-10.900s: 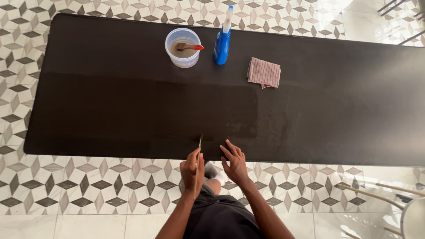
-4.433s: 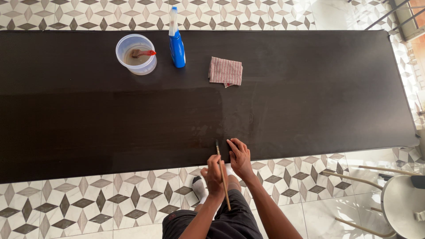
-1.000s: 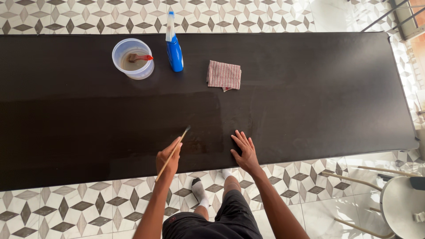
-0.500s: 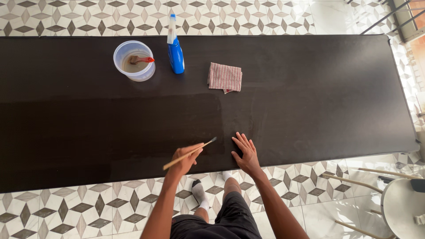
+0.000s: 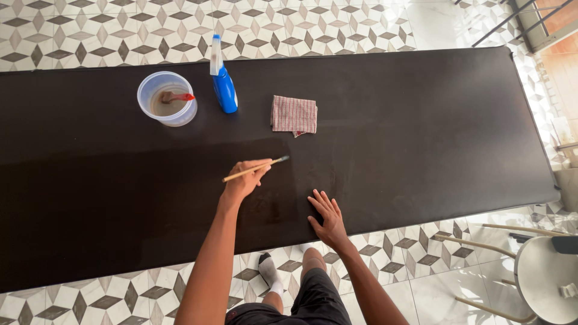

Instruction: The person applies a liquid to a dark tabletop using a small brush, then wipes the surface with a cloth. The person repeatedly dips the brush into a container and spreads the liquid across the table, followed by wiping with a cloth.

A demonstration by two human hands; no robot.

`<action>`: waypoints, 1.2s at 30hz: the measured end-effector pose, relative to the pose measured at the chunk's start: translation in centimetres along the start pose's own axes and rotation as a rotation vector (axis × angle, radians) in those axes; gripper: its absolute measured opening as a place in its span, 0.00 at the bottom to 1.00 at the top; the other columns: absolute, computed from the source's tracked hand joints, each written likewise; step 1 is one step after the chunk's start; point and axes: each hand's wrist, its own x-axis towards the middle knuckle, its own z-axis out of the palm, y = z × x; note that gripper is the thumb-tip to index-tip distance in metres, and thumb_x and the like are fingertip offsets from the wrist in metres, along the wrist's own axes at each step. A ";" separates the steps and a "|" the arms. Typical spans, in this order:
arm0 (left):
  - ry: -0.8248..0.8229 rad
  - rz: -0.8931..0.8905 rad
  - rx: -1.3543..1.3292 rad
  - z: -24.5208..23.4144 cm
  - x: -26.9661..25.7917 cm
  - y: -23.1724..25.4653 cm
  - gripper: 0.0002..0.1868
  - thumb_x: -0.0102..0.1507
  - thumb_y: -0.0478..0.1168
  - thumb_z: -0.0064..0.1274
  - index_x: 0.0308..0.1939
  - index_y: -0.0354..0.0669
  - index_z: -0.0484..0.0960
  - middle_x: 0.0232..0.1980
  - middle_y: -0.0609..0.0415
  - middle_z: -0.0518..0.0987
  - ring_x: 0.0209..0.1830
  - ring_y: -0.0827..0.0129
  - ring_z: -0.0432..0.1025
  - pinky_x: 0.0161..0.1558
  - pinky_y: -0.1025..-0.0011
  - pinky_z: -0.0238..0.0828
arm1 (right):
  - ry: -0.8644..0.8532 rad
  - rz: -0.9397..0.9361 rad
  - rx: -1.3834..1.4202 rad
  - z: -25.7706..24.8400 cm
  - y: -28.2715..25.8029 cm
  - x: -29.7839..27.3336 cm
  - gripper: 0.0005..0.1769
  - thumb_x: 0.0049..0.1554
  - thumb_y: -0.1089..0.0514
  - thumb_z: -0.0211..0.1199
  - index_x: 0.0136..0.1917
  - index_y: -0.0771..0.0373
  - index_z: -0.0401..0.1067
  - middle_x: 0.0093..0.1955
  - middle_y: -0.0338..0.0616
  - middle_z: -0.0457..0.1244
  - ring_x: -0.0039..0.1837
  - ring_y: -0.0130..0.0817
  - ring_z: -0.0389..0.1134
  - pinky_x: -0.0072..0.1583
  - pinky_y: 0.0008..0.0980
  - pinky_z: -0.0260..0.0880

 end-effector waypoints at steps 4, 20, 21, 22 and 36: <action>0.014 -0.018 0.020 -0.2 1.8 0.0 0.16 0.63 0.45 0.61 0.54 0.49 0.87 0.29 0.52 0.85 0.17 0.71 0.75 0.25 0.72 0.75 | 0.000 -0.007 0.008 -0.1 -0.1 0.1 0.33 0.57 0.58 0.64 0.76 0.54 0.63 0.83 0.40 0.50 0.85 0.39 0.43 0.81 0.49 0.35; 0.108 -0.040 0.063 -0.1 3.4 0.5 0.16 0.66 0.49 0.57 0.56 0.51 0.86 0.30 0.54 0.86 0.20 0.68 0.78 0.30 0.70 0.76 | -0.012 0.007 0.026 -0.4 -0.4 0.2 0.33 0.57 0.58 0.64 0.75 0.54 0.63 0.83 0.40 0.50 0.85 0.38 0.43 0.81 0.48 0.34; 0.119 -0.048 0.064 -0.1 3.3 0.6 0.16 0.66 0.49 0.57 0.56 0.51 0.86 0.30 0.54 0.86 0.20 0.68 0.78 0.31 0.70 0.76 | -0.013 0.009 0.029 -0.4 -0.4 0.3 0.33 0.57 0.58 0.64 0.75 0.54 0.63 0.83 0.40 0.50 0.85 0.38 0.43 0.81 0.48 0.33; 0.143 -0.048 0.064 0.0 3.0 0.6 0.16 0.66 0.49 0.57 0.56 0.51 0.86 0.31 0.54 0.86 0.20 0.68 0.79 0.31 0.70 0.76 | -0.011 0.008 0.029 -0.4 -0.4 0.2 0.33 0.57 0.58 0.64 0.75 0.54 0.63 0.83 0.40 0.50 0.85 0.38 0.43 0.81 0.48 0.34; 0.155 -0.155 0.102 2.3 2.3 1.3 0.17 0.67 0.51 0.54 0.58 0.55 0.85 0.34 0.54 0.87 0.22 0.68 0.80 0.34 0.69 0.78 | -0.017 0.009 0.022 -0.4 -0.3 0.2 0.33 0.58 0.57 0.63 0.76 0.55 0.63 0.83 0.40 0.50 0.85 0.38 0.42 0.81 0.49 0.33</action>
